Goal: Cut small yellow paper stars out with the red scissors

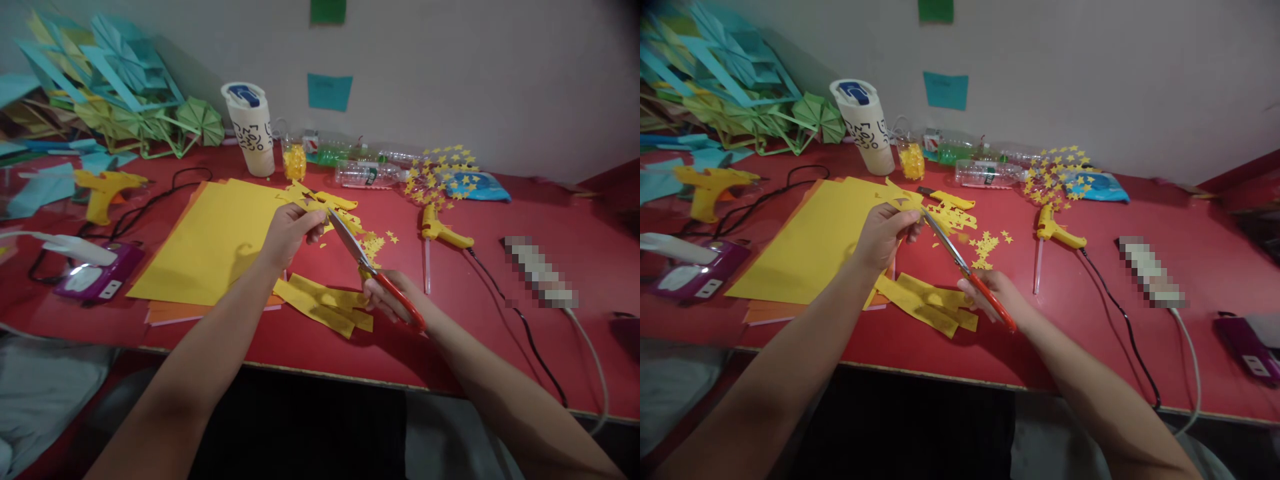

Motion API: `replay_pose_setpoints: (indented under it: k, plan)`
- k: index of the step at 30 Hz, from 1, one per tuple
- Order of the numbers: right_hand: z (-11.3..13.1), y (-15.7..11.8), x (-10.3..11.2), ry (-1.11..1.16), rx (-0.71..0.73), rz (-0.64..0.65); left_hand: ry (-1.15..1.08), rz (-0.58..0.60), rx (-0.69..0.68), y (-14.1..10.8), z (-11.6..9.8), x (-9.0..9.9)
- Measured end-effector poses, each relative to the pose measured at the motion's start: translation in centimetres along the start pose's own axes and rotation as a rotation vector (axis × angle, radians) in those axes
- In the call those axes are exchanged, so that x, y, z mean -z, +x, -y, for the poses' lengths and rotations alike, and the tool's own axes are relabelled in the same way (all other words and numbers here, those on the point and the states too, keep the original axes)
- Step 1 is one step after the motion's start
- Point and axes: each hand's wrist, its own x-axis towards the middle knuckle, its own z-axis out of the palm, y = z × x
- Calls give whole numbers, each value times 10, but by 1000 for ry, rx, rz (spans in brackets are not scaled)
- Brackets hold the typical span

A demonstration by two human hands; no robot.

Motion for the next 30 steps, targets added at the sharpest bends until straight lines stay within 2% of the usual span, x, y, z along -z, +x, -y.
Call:
replay_pose_setpoints:
  k: [7, 26, 30]
  plan:
    - [0, -1, 1, -21, -35, -14, -20, 12, 5, -1, -2, 0]
    - [2, -3, 3, -15, -10, 4, 8, 31, -5, 1, -2, 2]
    - [1, -3, 6, -43, -14, 18, 26, 75, 8, 1, -6, 6]
